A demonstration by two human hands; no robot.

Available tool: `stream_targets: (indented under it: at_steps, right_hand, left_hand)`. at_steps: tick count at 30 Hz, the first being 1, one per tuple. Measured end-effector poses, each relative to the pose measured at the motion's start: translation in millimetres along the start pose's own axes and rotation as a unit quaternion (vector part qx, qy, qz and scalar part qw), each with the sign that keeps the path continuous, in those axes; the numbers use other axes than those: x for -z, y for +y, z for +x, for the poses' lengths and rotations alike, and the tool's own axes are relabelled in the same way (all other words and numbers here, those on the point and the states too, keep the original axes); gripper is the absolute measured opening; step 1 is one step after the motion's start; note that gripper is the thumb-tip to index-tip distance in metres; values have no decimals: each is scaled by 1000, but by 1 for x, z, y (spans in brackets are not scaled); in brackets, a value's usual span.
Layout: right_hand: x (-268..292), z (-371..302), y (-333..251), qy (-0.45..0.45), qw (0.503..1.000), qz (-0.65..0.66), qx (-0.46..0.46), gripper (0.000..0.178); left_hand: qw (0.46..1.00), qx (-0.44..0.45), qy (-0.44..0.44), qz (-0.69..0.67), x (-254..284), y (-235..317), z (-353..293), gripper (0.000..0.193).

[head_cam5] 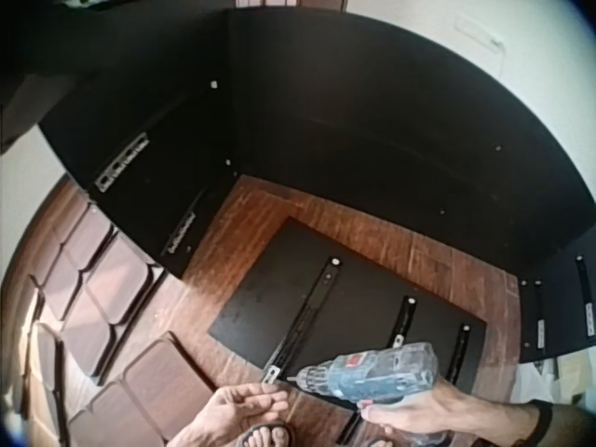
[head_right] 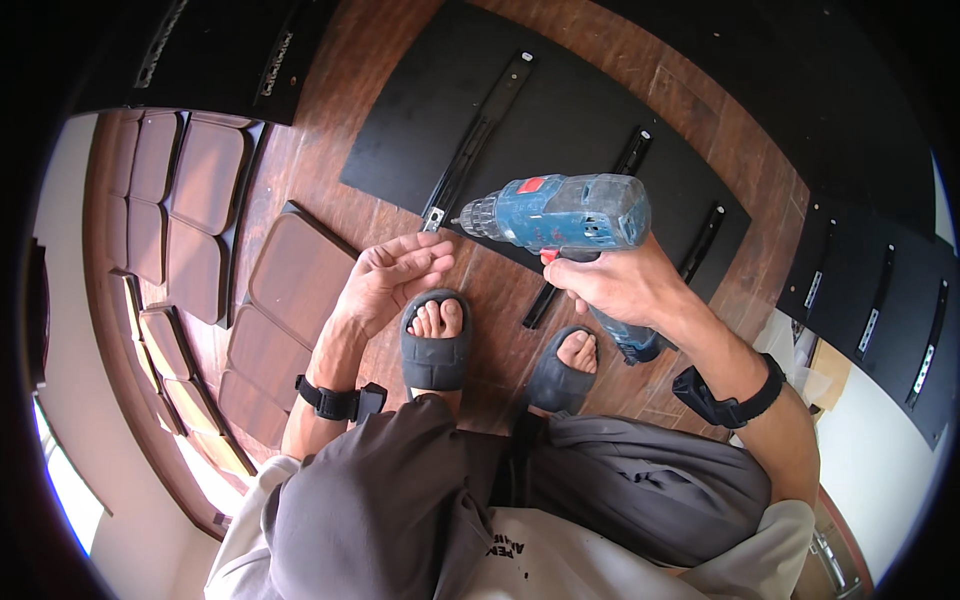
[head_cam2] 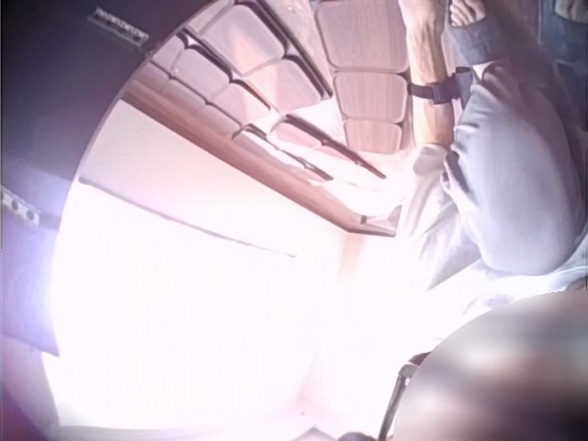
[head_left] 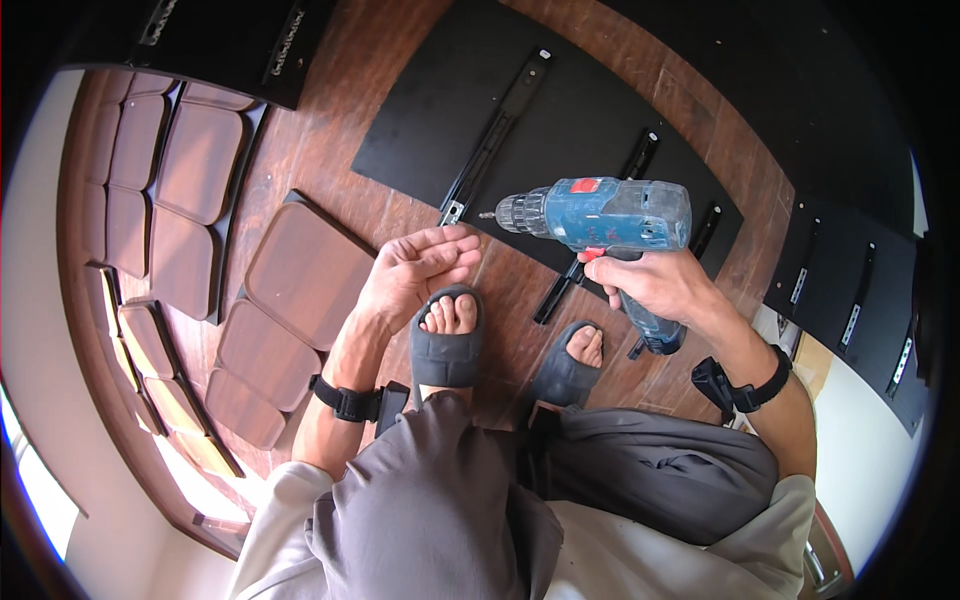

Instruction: Assembling a black wooden cabinet by attaching drawer slides to panels using a power drill.

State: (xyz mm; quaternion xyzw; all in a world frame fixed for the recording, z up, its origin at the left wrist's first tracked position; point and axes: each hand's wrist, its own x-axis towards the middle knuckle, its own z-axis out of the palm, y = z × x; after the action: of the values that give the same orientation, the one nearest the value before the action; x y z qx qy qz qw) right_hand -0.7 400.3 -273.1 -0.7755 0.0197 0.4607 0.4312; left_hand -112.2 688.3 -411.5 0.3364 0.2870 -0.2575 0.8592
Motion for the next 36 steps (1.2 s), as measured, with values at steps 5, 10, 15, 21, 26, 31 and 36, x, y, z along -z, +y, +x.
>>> stream_targets:
  at_steps: [5, 10, 15, 21, 26, 31, 36]
  right_hand:
    - [-4, -1, 4, -39, 996, 82, -20, 15]
    - [-3, 1, 5, -69, 991, 117, -18, 15]
    - [-4, 3, 5, -88, 988, 124, -23, 15]
    - [-5, 5, 5, -83, 990, 113, -23, 14]
    - [-4, 7, 1, -91, 991, 89, -37, 13]
    - [-9, 10, -4, -43, 998, 17, -42, 15]
    - [-16, 32, -6, 57, 983, -158, 73, 22]
  left_hand:
    - [998, 21, 51, -34, -2, -16, 8, 30]
    - [997, 0, 14, -76, 9, -23, 10, 23]
    - [993, -11, -9, -114, 14, -23, 12, 22]
    - [998, -24, -19, -64, 17, -21, 13, 21]
    - [999, -38, 8, 9, 12, -18, 14, 22]
    - [986, -97, 42, 129, 1, -9, 20, 24]
    - [684, -283, 253, 622, -7, -5, 31, 52]
